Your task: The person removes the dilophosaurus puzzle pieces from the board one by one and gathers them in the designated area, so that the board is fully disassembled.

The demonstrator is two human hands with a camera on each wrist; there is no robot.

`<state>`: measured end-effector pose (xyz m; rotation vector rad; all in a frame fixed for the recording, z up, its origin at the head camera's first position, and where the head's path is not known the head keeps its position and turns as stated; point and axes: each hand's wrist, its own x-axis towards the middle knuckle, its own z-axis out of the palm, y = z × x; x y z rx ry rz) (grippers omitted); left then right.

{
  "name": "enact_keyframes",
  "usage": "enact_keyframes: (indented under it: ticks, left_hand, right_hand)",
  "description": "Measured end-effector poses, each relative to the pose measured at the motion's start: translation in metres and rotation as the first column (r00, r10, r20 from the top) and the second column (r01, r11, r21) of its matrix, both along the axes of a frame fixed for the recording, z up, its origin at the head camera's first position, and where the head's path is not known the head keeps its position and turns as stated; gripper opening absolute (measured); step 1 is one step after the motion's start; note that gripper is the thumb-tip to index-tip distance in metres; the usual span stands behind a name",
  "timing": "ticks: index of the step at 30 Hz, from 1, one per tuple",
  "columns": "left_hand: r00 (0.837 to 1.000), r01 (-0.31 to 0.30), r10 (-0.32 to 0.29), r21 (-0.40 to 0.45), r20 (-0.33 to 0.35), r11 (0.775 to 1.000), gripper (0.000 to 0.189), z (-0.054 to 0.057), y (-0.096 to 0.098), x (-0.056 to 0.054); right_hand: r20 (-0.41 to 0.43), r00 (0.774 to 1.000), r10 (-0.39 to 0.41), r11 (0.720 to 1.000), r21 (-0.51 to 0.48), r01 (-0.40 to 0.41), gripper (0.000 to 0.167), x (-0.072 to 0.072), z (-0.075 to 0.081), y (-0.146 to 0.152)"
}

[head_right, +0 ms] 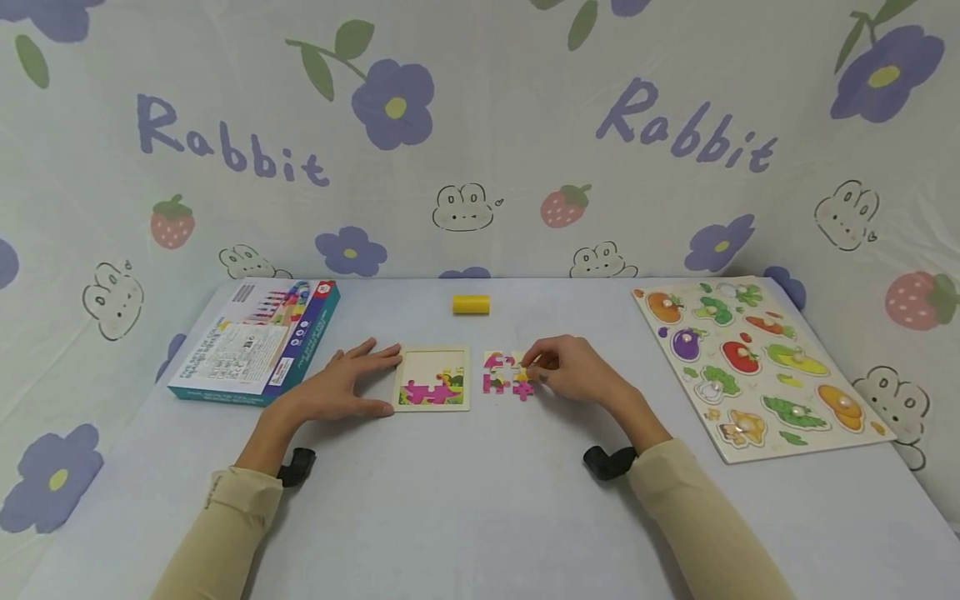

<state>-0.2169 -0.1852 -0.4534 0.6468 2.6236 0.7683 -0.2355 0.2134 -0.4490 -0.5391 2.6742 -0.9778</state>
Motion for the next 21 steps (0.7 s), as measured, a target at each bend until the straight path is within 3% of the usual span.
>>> enact_keyframes:
  ticks: [21]
  left_hand:
    - [1.0,-0.016,0.016,0.001,0.01,1.0,0.084,0.0022,0.0023,0.0025]
  right_hand:
    - [-0.015,1.0,0.008,1.0,0.028,-0.008,0.015,0.0008,0.0005,-0.0021]
